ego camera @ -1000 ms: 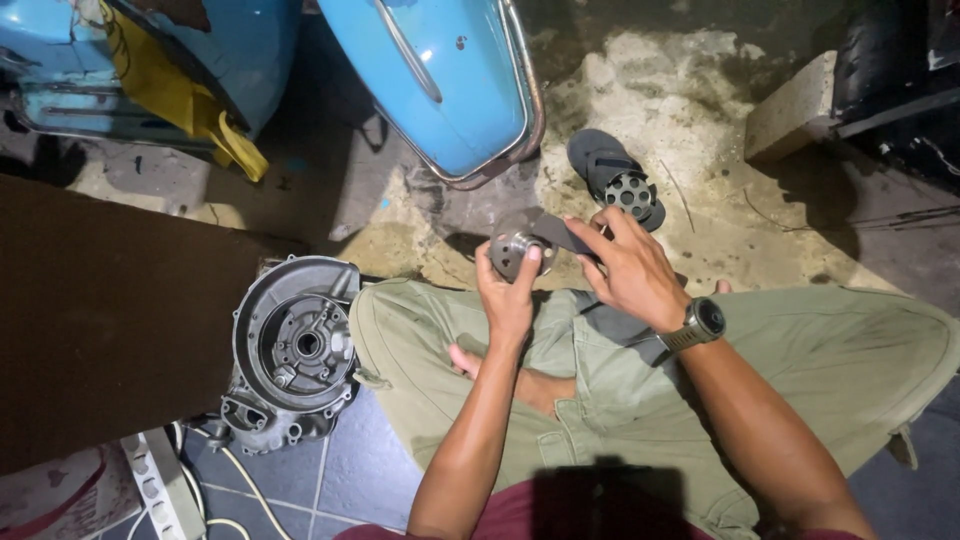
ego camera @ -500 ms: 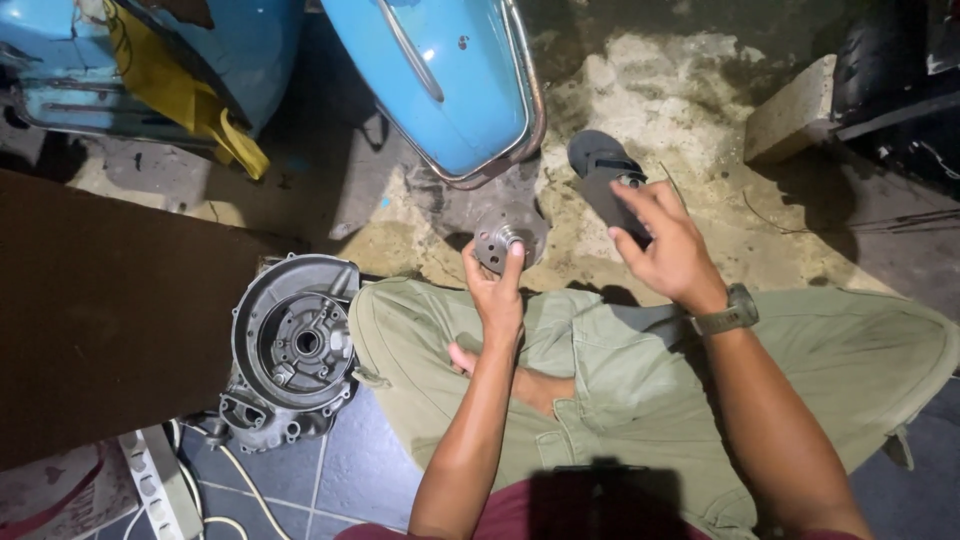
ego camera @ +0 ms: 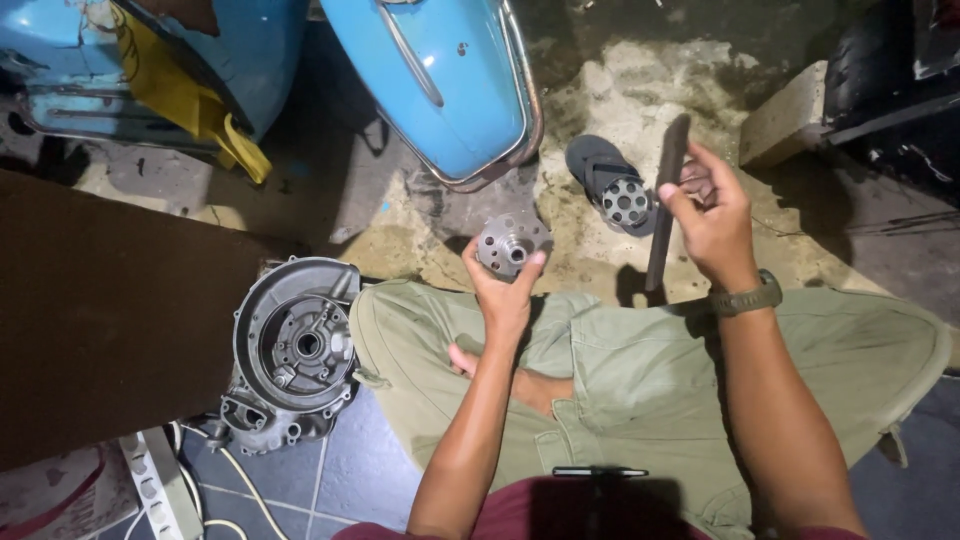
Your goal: The person sits on the floor and uses a metal file to smooth the edges of a circular metal part. They rotate the part to work on different sides and occasionally wipe it with a yellow cloth.
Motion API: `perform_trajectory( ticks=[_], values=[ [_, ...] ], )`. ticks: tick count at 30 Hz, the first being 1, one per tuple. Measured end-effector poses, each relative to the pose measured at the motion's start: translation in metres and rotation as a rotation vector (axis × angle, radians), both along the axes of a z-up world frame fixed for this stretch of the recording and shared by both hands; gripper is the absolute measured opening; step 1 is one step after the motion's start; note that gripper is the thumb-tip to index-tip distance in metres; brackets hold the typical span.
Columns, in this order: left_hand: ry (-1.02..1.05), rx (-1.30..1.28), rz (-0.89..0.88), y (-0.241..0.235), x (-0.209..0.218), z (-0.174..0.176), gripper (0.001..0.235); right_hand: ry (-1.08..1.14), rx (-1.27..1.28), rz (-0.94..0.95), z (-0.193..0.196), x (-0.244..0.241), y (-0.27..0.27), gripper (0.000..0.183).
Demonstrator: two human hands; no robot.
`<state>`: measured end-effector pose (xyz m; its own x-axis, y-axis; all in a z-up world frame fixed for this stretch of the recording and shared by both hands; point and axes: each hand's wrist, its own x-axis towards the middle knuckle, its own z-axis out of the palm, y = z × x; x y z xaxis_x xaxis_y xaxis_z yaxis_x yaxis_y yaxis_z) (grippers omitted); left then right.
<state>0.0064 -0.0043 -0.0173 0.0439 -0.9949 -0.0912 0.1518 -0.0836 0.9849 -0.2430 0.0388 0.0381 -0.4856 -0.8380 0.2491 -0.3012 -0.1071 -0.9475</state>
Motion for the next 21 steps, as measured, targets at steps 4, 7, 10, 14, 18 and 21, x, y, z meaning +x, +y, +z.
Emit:
perform_trajectory(
  ticks=[4,7,10,14,18,21],
  values=[
    [-0.190,0.005,-0.014,0.005,-0.004,0.014,0.093,-0.071,-0.047,-0.063,-0.020,-0.019,-0.002,0.055],
    [-0.266,-0.027,-0.039,0.009,-0.006,0.024,0.089,-0.140,-0.062,-0.104,-0.028,-0.024,-0.003,0.053],
    [-0.304,-0.080,-0.042,0.004,-0.004,0.029,0.088,-0.150,-0.030,-0.118,-0.033,-0.027,-0.007,0.053],
    [-0.355,-0.152,-0.058,-0.007,0.002,0.041,0.083,-0.203,-0.068,-0.147,-0.040,-0.027,-0.013,0.054],
    [-0.476,-0.227,-0.085,-0.013,0.002,0.044,0.078,-0.217,-0.080,-0.162,-0.029,-0.023,-0.010,0.053],
    [-0.593,-0.175,-0.220,-0.019,-0.013,0.037,0.081,-0.256,-0.121,-0.176,-0.029,-0.035,-0.005,0.053]
  ],
)
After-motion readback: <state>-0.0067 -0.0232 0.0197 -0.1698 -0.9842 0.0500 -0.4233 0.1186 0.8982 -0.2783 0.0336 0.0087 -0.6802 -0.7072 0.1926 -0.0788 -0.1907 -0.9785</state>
